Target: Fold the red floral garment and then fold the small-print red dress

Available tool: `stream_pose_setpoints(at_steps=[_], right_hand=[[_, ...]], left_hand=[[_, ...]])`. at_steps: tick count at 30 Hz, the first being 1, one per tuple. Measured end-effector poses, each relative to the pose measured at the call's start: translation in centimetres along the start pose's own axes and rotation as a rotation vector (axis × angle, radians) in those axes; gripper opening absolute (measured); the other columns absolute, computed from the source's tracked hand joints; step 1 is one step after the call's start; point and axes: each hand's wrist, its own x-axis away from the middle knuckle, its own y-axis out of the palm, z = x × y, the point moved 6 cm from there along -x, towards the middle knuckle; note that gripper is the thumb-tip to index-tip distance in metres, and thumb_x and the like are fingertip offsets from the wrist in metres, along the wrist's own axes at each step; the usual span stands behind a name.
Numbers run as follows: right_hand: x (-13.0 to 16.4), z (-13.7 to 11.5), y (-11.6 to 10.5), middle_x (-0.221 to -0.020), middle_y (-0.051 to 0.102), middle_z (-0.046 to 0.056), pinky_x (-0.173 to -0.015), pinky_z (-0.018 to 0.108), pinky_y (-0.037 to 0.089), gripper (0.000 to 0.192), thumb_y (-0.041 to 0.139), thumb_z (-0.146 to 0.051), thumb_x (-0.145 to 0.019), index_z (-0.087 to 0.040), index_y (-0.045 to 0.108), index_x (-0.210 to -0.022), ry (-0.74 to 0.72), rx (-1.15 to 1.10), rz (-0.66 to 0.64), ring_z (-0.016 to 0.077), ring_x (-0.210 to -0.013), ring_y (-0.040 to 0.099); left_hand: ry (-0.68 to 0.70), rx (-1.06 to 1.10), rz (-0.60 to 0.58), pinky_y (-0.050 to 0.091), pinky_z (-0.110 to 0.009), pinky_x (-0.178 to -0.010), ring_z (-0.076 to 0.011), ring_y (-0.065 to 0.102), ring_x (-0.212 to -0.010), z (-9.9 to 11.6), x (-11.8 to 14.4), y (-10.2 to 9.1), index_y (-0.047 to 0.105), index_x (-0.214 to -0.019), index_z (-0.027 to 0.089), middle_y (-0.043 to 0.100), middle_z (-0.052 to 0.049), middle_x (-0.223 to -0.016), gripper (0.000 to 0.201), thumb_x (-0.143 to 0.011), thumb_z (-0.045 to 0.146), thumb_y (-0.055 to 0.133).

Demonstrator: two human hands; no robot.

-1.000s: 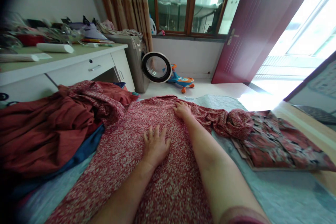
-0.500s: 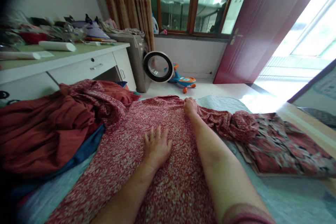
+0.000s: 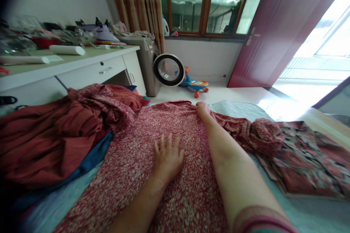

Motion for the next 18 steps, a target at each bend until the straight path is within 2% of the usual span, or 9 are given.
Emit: stream_pose_setpoints(at_steps=[4, 9, 14, 18], right_hand=[[0.1, -0.2, 0.0, -0.111, 0.069, 0.006, -0.083, 0.027, 0.046, 0.030, 0.052, -0.023, -0.086, -0.026, 0.077, -0.103, -0.003, 0.000, 0.002, 0.0202, -0.097, 0.063], [0.4, 0.0, -0.8, -0.125, 0.059, 0.010, -0.085, 0.030, 0.048, 0.034, 0.048, -0.027, -0.090, -0.026, 0.074, -0.111, 0.025, -0.006, 0.076, 0.0231, -0.101, 0.062], [0.5, 0.0, -1.0, -0.117, 0.066, 0.010, -0.086, 0.033, 0.048, 0.040, 0.040, -0.026, -0.092, -0.026, 0.071, -0.117, 0.061, -0.013, 0.107, 0.0253, -0.102, 0.062], [0.2, 0.1, -0.6, -0.113, 0.070, 0.010, -0.084, 0.033, 0.048, 0.041, 0.039, -0.025, -0.092, -0.025, 0.073, -0.114, 0.074, -0.004, 0.100, 0.0252, -0.102, 0.063]], left_hand=[[0.001, 0.007, 0.013, 0.017, -0.063, -0.115, -0.0407, 0.027, -0.144, 0.0, 0.0, 0.0, 0.048, -0.143, 0.027, 0.039, -0.012, -0.154, 0.055, -0.094, 0.050, 0.043], [-0.002, 0.014, 0.011, 0.017, -0.062, -0.115, -0.0405, 0.027, -0.144, 0.0, 0.0, 0.1, 0.049, -0.143, 0.027, 0.040, -0.012, -0.154, 0.054, -0.094, 0.049, 0.042], [0.006, 0.017, 0.021, 0.018, -0.062, -0.115, -0.0409, 0.027, -0.144, 0.0, 0.1, 0.0, 0.049, -0.143, 0.027, 0.041, -0.012, -0.154, 0.055, -0.093, 0.049, 0.043], [0.005, 0.008, 0.027, 0.018, -0.062, -0.115, -0.0407, 0.028, -0.143, 0.0, 0.0, 0.0, 0.049, -0.143, 0.027, 0.040, -0.012, -0.154, 0.055, -0.093, 0.050, 0.043]])
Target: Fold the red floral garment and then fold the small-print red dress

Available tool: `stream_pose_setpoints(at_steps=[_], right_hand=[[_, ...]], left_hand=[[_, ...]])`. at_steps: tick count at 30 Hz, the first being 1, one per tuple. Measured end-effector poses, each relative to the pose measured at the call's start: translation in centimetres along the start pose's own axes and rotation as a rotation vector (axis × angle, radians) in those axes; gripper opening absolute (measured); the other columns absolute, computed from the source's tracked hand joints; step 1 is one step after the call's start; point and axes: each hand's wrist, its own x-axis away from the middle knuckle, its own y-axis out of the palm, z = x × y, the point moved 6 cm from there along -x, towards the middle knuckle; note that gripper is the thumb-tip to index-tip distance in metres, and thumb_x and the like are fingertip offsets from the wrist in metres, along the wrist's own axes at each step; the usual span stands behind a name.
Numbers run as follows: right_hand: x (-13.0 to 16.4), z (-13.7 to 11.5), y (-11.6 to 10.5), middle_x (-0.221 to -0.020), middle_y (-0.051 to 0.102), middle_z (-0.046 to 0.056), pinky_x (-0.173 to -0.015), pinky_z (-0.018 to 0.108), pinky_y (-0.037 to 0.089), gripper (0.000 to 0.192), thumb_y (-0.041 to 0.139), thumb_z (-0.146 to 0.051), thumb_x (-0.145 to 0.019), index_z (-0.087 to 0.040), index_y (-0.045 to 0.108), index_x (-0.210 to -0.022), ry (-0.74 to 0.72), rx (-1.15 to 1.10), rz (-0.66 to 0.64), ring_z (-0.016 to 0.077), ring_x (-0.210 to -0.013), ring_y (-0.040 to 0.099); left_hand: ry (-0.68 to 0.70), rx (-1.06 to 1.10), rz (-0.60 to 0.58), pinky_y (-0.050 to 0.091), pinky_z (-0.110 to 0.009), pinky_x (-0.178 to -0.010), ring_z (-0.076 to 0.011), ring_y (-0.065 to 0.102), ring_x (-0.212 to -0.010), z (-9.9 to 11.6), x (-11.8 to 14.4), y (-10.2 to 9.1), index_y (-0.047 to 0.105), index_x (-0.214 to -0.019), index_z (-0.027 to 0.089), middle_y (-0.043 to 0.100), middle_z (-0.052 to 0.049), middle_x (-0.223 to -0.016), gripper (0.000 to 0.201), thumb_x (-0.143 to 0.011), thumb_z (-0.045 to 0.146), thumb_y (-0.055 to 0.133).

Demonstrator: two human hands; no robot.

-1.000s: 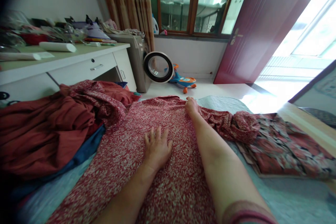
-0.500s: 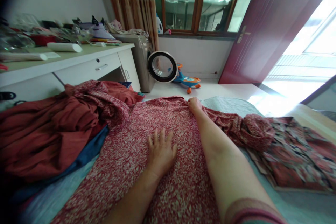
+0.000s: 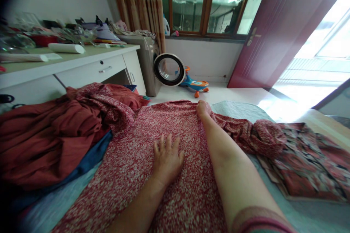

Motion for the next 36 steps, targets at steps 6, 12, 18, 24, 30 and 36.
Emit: stream_pose_setpoints(at_steps=[6, 12, 18, 24, 30, 36], right_hand=[[0.0, 0.2, 0.9, -0.122, 0.066, 0.011, -0.091, 0.033, 0.045, 0.040, 0.044, -0.027, -0.090, -0.023, 0.068, -0.122, -0.044, 0.042, -0.012, 0.0247, -0.111, 0.060], [2.3, -0.6, 1.2, -0.126, 0.061, 0.016, -0.098, 0.040, 0.040, 0.039, 0.042, -0.031, -0.094, -0.017, 0.063, -0.124, -0.138, 0.114, -0.003, 0.0297, -0.118, 0.053], [3.6, -1.0, 1.2, -0.129, 0.059, 0.014, -0.103, 0.050, 0.035, 0.040, 0.040, -0.039, -0.095, -0.021, 0.064, -0.122, -0.191, 0.151, -0.043, 0.0319, -0.118, 0.052], [0.9, 1.8, -1.2, -0.132, 0.061, 0.011, -0.096, 0.031, 0.042, 0.043, 0.037, -0.029, -0.095, -0.019, 0.060, -0.131, -0.152, 0.133, -0.059, 0.0230, -0.116, 0.057], [-0.4, 5.5, -2.1, -0.122, 0.067, 0.016, -0.090, 0.043, 0.046, 0.037, 0.051, -0.035, -0.090, -0.018, 0.071, -0.116, -0.003, 0.203, -0.116, 0.0328, -0.113, 0.059], [0.1, 5.1, -1.9, -0.120, 0.066, 0.017, -0.092, 0.045, 0.044, 0.032, 0.053, -0.024, -0.087, -0.019, 0.073, -0.111, 0.044, 0.232, -0.086, 0.0337, -0.115, 0.055]], left_hand=[[-0.001, 0.001, -0.004, 0.018, -0.061, -0.115, -0.0403, 0.027, -0.144, 0.0, 0.0, 0.0, 0.049, -0.143, 0.027, 0.040, -0.011, -0.154, 0.055, -0.093, 0.051, 0.043], [0.000, -0.001, -0.012, 0.017, -0.062, -0.115, -0.0404, 0.026, -0.144, 0.1, 0.0, -0.1, 0.049, -0.142, 0.027, 0.039, -0.012, -0.154, 0.054, -0.094, 0.050, 0.042], [0.003, -0.001, -0.009, 0.018, -0.062, -0.115, -0.0404, 0.026, -0.144, 0.1, -0.1, -0.2, 0.049, -0.143, 0.027, 0.040, -0.012, -0.154, 0.055, -0.093, 0.049, 0.043], [0.001, 0.010, -0.010, 0.018, -0.062, -0.115, -0.0411, 0.028, -0.144, 0.1, -0.1, -0.3, 0.050, -0.142, 0.026, 0.041, -0.013, -0.153, 0.054, -0.093, 0.048, 0.045], [0.002, 0.013, -0.009, 0.018, -0.062, -0.115, -0.0408, 0.027, -0.144, 0.1, 0.0, -0.3, 0.050, -0.142, 0.026, 0.041, -0.012, -0.153, 0.054, -0.093, 0.049, 0.044], [0.005, 0.019, -0.007, 0.019, -0.063, -0.115, -0.0409, 0.027, -0.144, 0.1, 0.0, -0.3, 0.051, -0.142, 0.026, 0.041, -0.012, -0.153, 0.054, -0.093, 0.049, 0.044]])
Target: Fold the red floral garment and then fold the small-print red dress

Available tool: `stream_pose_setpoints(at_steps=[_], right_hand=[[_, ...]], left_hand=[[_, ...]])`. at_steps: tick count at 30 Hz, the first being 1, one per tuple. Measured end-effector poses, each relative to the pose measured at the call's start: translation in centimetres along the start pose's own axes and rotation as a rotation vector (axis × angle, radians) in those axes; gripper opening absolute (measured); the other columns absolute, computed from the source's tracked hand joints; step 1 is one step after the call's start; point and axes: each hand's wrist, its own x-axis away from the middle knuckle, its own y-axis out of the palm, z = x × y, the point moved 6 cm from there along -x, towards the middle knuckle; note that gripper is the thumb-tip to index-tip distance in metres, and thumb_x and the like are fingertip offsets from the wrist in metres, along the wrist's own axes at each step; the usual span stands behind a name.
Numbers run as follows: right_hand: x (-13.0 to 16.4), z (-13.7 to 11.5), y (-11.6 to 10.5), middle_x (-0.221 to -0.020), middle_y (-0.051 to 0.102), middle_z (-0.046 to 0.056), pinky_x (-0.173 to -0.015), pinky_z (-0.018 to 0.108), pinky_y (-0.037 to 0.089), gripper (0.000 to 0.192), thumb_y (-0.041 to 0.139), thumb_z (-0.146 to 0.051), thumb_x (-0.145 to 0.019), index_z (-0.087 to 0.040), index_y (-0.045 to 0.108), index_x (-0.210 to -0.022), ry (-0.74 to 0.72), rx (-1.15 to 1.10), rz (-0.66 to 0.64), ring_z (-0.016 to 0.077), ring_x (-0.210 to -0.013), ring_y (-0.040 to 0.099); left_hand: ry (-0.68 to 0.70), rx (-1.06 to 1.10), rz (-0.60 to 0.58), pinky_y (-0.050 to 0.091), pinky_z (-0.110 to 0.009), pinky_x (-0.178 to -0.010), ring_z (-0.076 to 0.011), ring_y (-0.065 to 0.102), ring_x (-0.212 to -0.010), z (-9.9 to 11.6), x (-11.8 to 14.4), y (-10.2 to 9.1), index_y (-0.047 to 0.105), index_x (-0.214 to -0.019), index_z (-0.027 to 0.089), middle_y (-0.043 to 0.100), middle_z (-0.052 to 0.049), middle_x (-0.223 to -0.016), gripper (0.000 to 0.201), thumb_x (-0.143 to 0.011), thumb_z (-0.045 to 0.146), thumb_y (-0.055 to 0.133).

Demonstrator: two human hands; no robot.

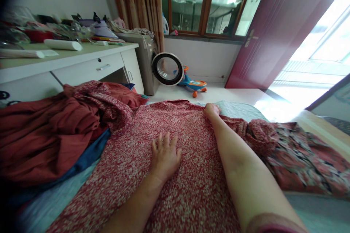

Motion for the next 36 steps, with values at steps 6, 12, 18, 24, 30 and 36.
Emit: stream_pose_setpoints(at_steps=[6, 12, 18, 24, 30, 36], right_hand=[[1.4, -0.3, -0.6, -0.123, 0.059, 0.019, -0.095, 0.046, 0.039, 0.035, 0.050, -0.027, -0.090, -0.016, 0.067, -0.119, -0.004, 0.004, 0.099, 0.0339, -0.118, 0.049], [3.0, -0.8, -2.3, -0.125, 0.058, 0.018, -0.091, 0.037, 0.040, 0.038, 0.048, -0.029, -0.091, -0.016, 0.063, -0.123, -0.160, -0.038, 0.164, 0.0300, -0.113, 0.053], [5.1, -1.4, -1.3, -0.094, 0.072, 0.009, -0.082, 0.027, 0.042, 0.026, 0.051, -0.013, -0.080, -0.018, 0.075, -0.089, -0.307, -0.039, -0.025, 0.0201, -0.091, 0.062], [9.3, -2.7, -2.6, -0.107, 0.070, 0.014, -0.089, 0.029, 0.043, 0.030, 0.052, -0.013, -0.082, -0.014, 0.073, -0.103, -0.374, -0.064, -0.045, 0.0216, -0.099, 0.061], [17.5, -6.0, -2.9, -0.113, 0.067, 0.011, -0.096, 0.026, 0.040, 0.032, 0.051, -0.013, -0.086, -0.015, 0.070, -0.112, -0.469, -0.196, -0.039, 0.0182, -0.106, 0.059], [24.4, -8.0, -2.0, -0.102, 0.066, 0.008, -0.087, 0.025, 0.042, 0.029, 0.047, -0.011, -0.089, -0.018, 0.070, -0.105, -0.508, -0.260, -0.071, 0.0171, -0.097, 0.059]], left_hand=[[-0.001, 0.008, 0.010, 0.019, -0.063, -0.114, -0.0410, 0.027, -0.143, 0.0, -0.1, 0.0, 0.051, -0.141, 0.026, 0.042, -0.012, -0.153, 0.055, -0.092, 0.050, 0.045], [0.000, 0.015, 0.020, 0.018, -0.063, -0.114, -0.0419, 0.028, -0.143, -0.1, 0.0, 0.1, 0.052, -0.140, 0.026, 0.043, -0.013, -0.152, 0.054, -0.092, 0.049, 0.046], [0.010, 0.026, 0.033, 0.019, -0.064, -0.113, -0.0430, 0.029, -0.142, -0.1, -0.1, 0.4, 0.053, -0.139, 0.026, 0.043, -0.014, -0.152, 0.053, -0.091, 0.048, 0.047], [0.004, 0.094, 0.051, 0.020, -0.063, -0.113, -0.0417, 0.030, -0.141, -0.3, -0.2, 0.1, 0.054, -0.135, 0.025, 0.044, -0.015, -0.149, 0.051, -0.088, 0.045, 0.054], [-0.045, 0.227, 0.152, 0.029, -0.052, -0.111, -0.0347, 0.041, -0.132, -1.1, -0.3, -0.9, 0.058, -0.117, 0.017, 0.054, -0.017, -0.132, 0.035, -0.088, 0.036, 0.057], [-0.097, 0.511, 0.262, 0.042, -0.041, -0.097, -0.0257, 0.056, -0.103, -2.7, -1.0, -1.1, 0.059, -0.101, 0.019, 0.063, -0.011, -0.103, 0.020, -0.092, 0.019, 0.041]])
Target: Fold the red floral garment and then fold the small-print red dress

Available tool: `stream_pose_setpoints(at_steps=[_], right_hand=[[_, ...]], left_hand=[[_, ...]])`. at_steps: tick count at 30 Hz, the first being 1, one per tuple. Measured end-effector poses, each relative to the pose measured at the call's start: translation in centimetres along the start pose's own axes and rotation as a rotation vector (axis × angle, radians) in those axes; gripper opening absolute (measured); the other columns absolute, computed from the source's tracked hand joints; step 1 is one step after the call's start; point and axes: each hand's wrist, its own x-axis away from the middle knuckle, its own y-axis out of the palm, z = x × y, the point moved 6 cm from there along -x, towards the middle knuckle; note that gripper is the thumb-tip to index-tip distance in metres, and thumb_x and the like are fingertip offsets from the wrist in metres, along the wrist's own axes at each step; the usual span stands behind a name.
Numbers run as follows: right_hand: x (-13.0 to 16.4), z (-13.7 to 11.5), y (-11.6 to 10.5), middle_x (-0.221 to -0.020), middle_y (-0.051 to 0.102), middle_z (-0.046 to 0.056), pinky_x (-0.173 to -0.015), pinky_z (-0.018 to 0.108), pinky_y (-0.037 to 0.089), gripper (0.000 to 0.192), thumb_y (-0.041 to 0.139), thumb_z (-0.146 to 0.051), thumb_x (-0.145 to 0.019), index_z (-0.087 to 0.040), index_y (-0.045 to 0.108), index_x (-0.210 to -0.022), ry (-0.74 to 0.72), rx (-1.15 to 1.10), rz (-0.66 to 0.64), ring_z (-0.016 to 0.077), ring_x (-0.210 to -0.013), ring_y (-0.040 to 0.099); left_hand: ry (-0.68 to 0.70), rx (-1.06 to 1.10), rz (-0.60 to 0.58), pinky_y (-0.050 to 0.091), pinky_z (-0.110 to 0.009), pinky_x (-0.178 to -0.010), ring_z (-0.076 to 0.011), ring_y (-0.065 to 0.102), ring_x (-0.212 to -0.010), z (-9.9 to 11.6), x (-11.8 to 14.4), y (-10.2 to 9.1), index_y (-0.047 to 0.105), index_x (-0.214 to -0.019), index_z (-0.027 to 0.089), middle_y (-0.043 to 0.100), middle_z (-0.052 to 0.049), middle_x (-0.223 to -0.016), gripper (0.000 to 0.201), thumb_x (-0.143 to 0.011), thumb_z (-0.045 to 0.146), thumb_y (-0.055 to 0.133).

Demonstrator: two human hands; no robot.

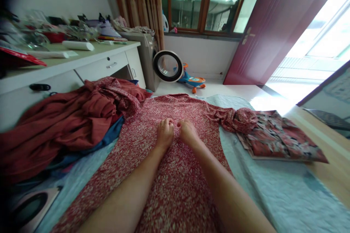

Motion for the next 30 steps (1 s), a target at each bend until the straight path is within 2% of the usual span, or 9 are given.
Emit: stream_pose_setpoints(at_steps=[3, 8, 14, 18, 22, 25, 30], right_hand=[[2.1, -1.6, 1.0, -0.100, 0.064, 0.009, -0.087, 0.028, 0.041, 0.023, 0.048, -0.020, -0.092, -0.020, 0.070, -0.099, -0.044, 0.071, 0.025, 0.0193, -0.096, 0.057], [4.3, -2.6, 1.6, -0.106, 0.061, 0.009, -0.093, 0.033, 0.037, 0.028, 0.042, -0.035, -0.099, -0.022, 0.067, -0.101, -0.088, 0.195, 0.137, 0.0229, -0.104, 0.051], [4.9, -3.0, 1.5, -0.112, 0.058, 0.011, -0.094, 0.037, 0.036, 0.035, 0.048, -0.050, -0.094, -0.022, 0.065, -0.106, -0.102, 0.220, 0.102, 0.0261, -0.108, 0.047], [5.1, -3.2, 1.2, -0.111, 0.058, 0.011, -0.095, 0.038, 0.036, 0.037, 0.047, -0.050, -0.094, -0.021, 0.065, -0.107, -0.115, 0.217, 0.092, 0.0269, -0.109, 0.047], [5.2, -3.3, 1.1, -0.112, 0.058, 0.012, -0.094, 0.039, 0.037, 0.037, 0.050, -0.051, -0.092, -0.021, 0.064, -0.106, -0.126, 0.213, 0.089, 0.0276, -0.109, 0.047], [5.2, -3.2, 1.2, -0.112, 0.057, 0.012, -0.095, 0.039, 0.037, 0.036, 0.051, -0.050, -0.091, -0.021, 0.064, -0.107, -0.131, 0.198, 0.094, 0.0275, -0.109, 0.047], [5.1, -3.0, 1.4, -0.111, 0.057, 0.011, -0.095, 0.039, 0.036, 0.034, 0.053, -0.049, -0.090, -0.021, 0.063, -0.105, -0.134, 0.166, 0.109, 0.0275, -0.109, 0.048]], left_hand=[[-0.027, 0.209, 0.083, 0.044, -0.038, -0.096, -0.0229, 0.057, -0.102, -0.9, -0.4, -0.4, 0.057, -0.100, 0.020, 0.064, -0.010, -0.103, 0.022, -0.091, 0.016, 0.038], [-0.144, 0.543, 0.129, 0.048, -0.032, -0.087, -0.0185, 0.060, -0.091, -2.4, -0.6, -0.5, 0.055, -0.097, 0.021, 0.064, -0.006, -0.096, 0.017, -0.089, 0.019, 0.040], [-0.258, 0.722, 0.151, 0.049, -0.029, -0.081, -0.0152, 0.060, -0.080, -3.1, -0.6, -1.1, 0.054, -0.089, 0.020, 0.064, -0.003, -0.087, 0.013, -0.083, 0.017, 0.042], [-0.269, 0.675, 0.081, 0.049, -0.024, -0.078, -0.0125, 0.062, -0.081, -4.0, -1.1, -1.8, 0.053, -0.089, 0.019, 0.066, -0.003, -0.089, 0.014, -0.080, 0.017, 0.044], [-0.280, 0.574, 0.043, 0.048, -0.022, -0.065, -0.0114, 0.060, -0.068, -5.7, -2.8, -2.9, 0.055, -0.091, 0.018, 0.064, -0.001, -0.080, 0.015, -0.078, 0.018, 0.047], [-0.253, 0.443, 0.007, 0.048, -0.023, -0.064, -0.0125, 0.058, -0.065, -6.4, -5.5, -3.7, 0.059, -0.087, 0.018, 0.063, 0.000, -0.075, 0.015, -0.076, 0.015, 0.050], [-0.158, 0.164, -0.077, 0.049, -0.029, -0.082, -0.0187, 0.063, -0.081, -6.3, -11.7, -4.0, 0.063, -0.073, 0.018, 0.069, -0.004, -0.081, 0.012, -0.071, 0.008, 0.056]])
